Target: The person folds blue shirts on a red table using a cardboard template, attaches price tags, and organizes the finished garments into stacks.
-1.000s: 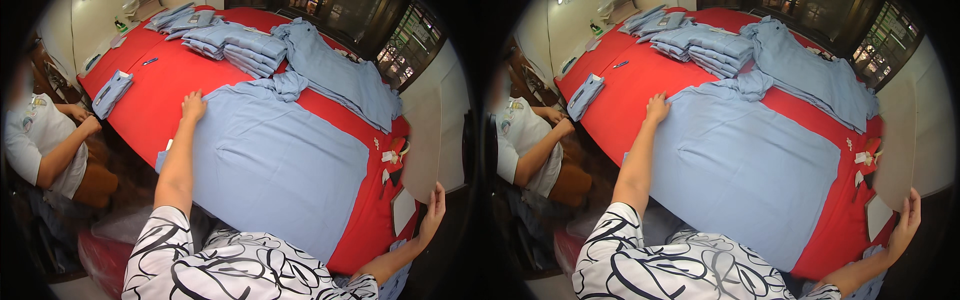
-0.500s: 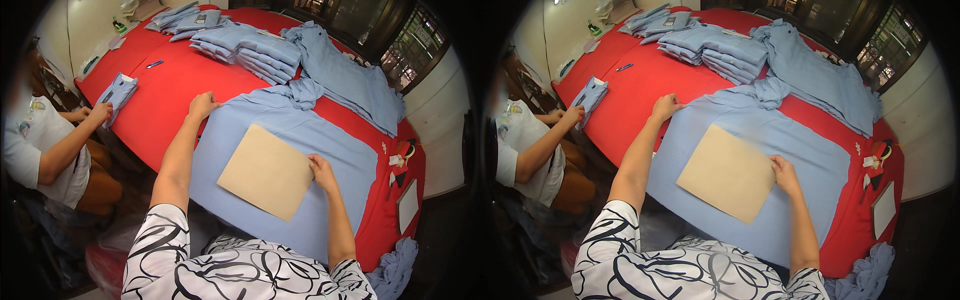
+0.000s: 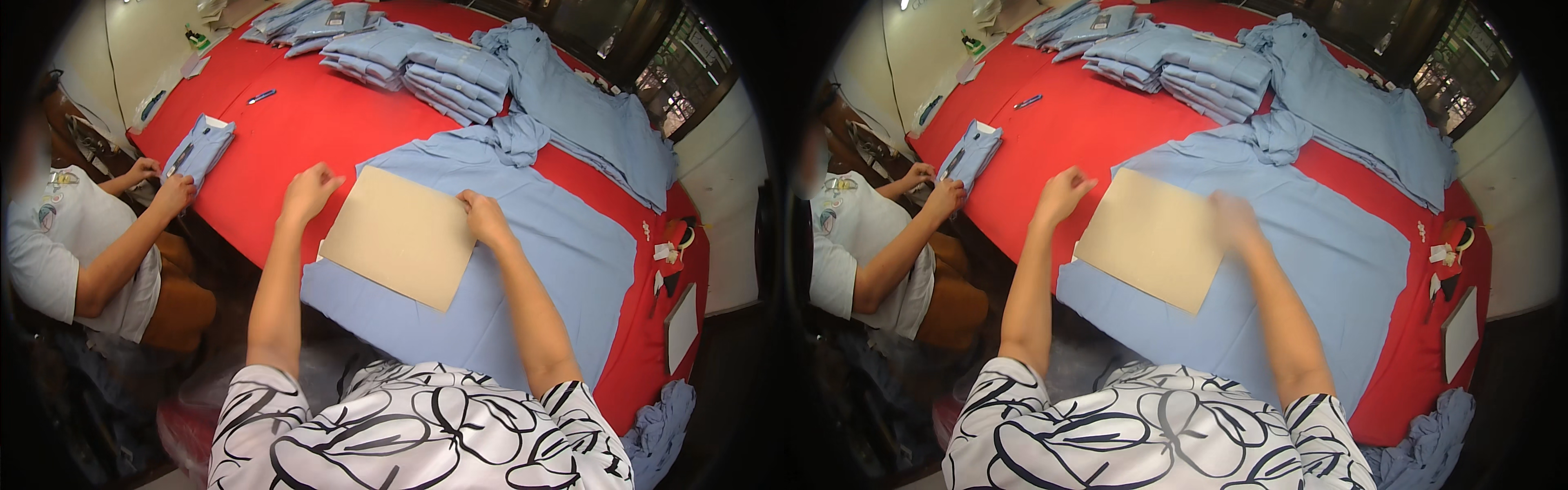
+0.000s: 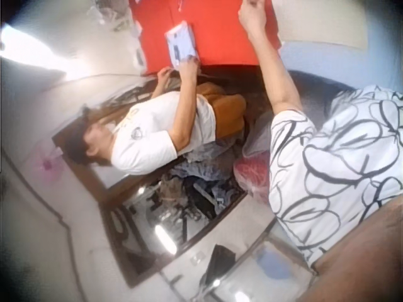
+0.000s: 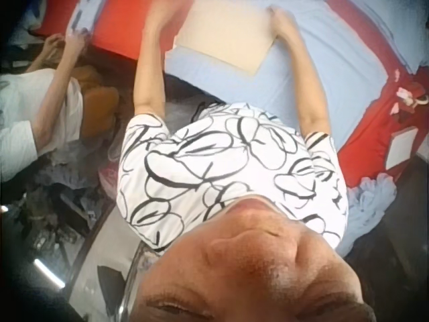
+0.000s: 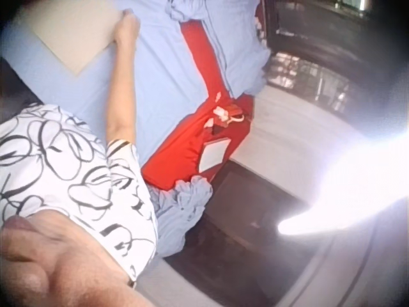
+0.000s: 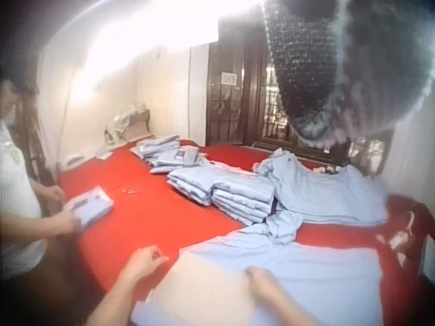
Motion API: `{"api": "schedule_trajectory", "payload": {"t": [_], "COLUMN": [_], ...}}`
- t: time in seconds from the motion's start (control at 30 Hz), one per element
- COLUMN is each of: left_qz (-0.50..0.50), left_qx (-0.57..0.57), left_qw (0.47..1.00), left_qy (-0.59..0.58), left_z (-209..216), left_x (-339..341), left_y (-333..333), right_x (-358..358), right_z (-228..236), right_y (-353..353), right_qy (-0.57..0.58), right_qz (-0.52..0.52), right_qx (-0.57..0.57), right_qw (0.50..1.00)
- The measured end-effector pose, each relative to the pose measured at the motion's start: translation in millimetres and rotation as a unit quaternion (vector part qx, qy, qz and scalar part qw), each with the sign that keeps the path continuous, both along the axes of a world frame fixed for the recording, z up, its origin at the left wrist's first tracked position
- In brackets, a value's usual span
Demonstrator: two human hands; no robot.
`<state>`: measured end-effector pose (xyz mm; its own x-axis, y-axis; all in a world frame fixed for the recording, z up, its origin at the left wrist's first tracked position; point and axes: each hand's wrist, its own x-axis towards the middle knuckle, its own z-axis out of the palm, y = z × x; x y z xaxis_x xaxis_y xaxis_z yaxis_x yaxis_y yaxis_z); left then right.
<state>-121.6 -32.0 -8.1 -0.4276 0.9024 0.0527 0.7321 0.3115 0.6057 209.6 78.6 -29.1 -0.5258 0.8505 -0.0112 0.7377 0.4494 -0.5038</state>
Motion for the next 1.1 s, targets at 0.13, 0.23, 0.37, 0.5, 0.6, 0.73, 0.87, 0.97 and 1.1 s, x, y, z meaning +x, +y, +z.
{"api": "schedule_trajectory", "payload": {"t": [0.13,0.23,0.37,0.5,0.6,0.73,0.87,0.97,1.1], "left_qz": [0.018,0.036,0.101,0.088,-0.001,-0.048,-0.03,-0.031,-0.032], "left_qx": [-0.178,-0.169,-0.116,0.002,0.102,0.124,0.054,0.037,0.037], "left_qw": [0.979,0.984,0.986,0.988,0.978,0.973,0.977,0.98,0.98], "left_qy": [0.094,0.046,-0.06,0.129,0.182,0.19,0.205,0.194,0.191], "left_z": [20,-5,-22,-26,-20,-42,-62,-62,-59], "left_x": [16,18,28,48,99,157,164,163,164], "left_y": [-118,-167,-169,-165,-139,-99,-91,-93,-93], "right_x": [8,7,2,0,3,1,4,9,16], "right_z": [-6,2,2,3,0,0,-6,-12,-37], "right_y": [1,-3,-8,-19,-20,-23,-31,-37,-35], "right_qy": [0.061,0.126,0.066,0.07,0.078,0.062,0.055,0.083,0.107], "right_qz": [0.016,0.017,0.011,0.013,0.027,0.019,0.025,0.04,0.033], "right_qx": [-0.017,-0.078,-0.078,-0.042,-0.001,0.002,0.044,0.081,0.19], "right_qw": [0.998,0.989,0.995,0.997,0.997,0.998,0.997,0.992,0.975]}}
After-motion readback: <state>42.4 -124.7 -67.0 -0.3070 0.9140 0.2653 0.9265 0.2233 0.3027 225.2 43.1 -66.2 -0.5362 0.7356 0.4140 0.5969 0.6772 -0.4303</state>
